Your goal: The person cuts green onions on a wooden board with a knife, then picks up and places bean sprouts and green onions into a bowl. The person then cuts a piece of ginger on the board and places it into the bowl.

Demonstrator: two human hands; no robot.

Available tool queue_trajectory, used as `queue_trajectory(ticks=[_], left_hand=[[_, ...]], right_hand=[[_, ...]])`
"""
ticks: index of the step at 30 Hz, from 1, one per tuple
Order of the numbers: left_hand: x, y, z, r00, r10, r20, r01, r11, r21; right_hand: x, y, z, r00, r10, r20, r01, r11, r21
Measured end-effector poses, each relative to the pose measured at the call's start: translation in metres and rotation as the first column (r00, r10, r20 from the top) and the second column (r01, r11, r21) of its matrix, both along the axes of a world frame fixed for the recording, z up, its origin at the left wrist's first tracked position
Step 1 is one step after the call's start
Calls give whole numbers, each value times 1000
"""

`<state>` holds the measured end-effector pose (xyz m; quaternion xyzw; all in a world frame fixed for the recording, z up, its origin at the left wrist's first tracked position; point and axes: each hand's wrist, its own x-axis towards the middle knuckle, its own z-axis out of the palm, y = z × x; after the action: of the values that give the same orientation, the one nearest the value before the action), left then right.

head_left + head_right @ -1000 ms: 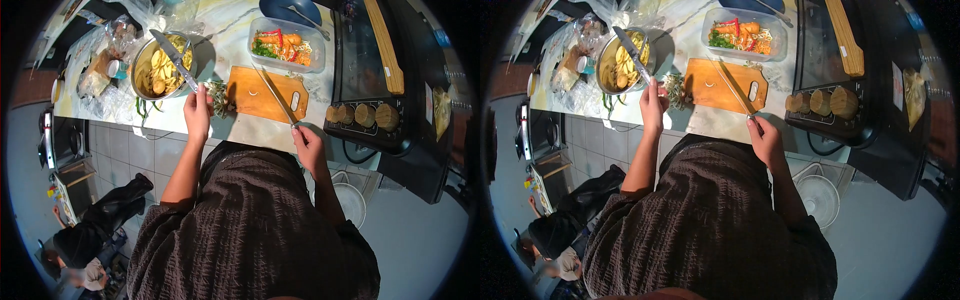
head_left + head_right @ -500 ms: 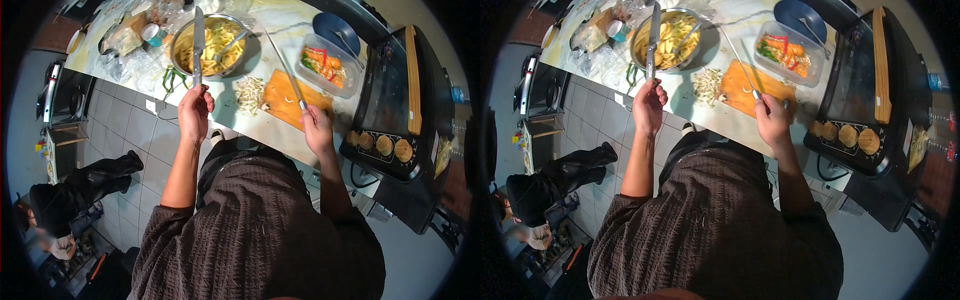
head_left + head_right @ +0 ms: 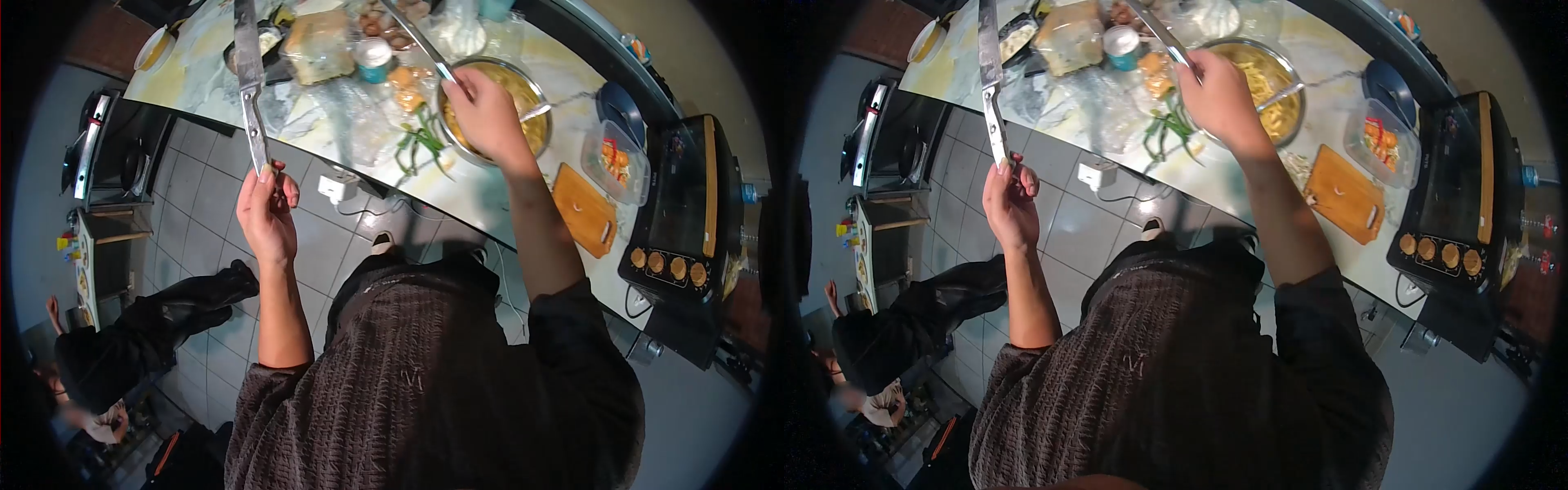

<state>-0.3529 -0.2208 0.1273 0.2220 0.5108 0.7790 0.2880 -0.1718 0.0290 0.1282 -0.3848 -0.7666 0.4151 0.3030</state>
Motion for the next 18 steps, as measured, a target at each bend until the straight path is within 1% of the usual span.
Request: queue_trajectory(ticks=[2, 3, 5, 6, 8, 9, 11, 12, 14, 18], left_hand=[[-20, -16, -3, 1000, 14, -4, -14, 1000, -21], [-28, -24, -5, 1000, 24, 2, -24, 999, -25], [-41, -36, -10, 999, 35, 9, -35, 999, -24], [-46, -41, -12, 999, 36, 10, -36, 999, -30], [-53, -48, -15, 999, 41, 12, -41, 999, -31], [-54, -50, -16, 999, 46, 21, -45, 998, -38], [-56, -54, -18, 997, 59, 42, -57, 997, -58], [-56, -55, -19, 997, 61, 41, -59, 997, -55], [-57, -57, -19, 997, 48, 53, -44, 996, -84], [-59, -58, -22, 997, 17, 70, -12, 998, -69]], right_hand=[[-47, 8, 10, 991, -1, 137, -19, 989, 144], [-68, 10, 16, 991, -1, 135, -18, 989, 144], [-107, 12, 26, 951, -108, 288, -5, 931, 365], [-124, 13, 27, 952, -107, 288, -7, 929, 370], [-156, 14, 28, 922, -111, 370, -54, 911, 408], [-171, 16, 26, 923, -110, 370, -57, 909, 412], [-196, 22, 16, 840, -125, 529, -111, 913, 392], [-202, 23, 15, 841, -125, 527, -112, 912, 395], [-211, 24, 11, 823, -77, 562, -178, 906, 384], [-219, 21, 16, 823, -61, 565, -176, 918, 355]])
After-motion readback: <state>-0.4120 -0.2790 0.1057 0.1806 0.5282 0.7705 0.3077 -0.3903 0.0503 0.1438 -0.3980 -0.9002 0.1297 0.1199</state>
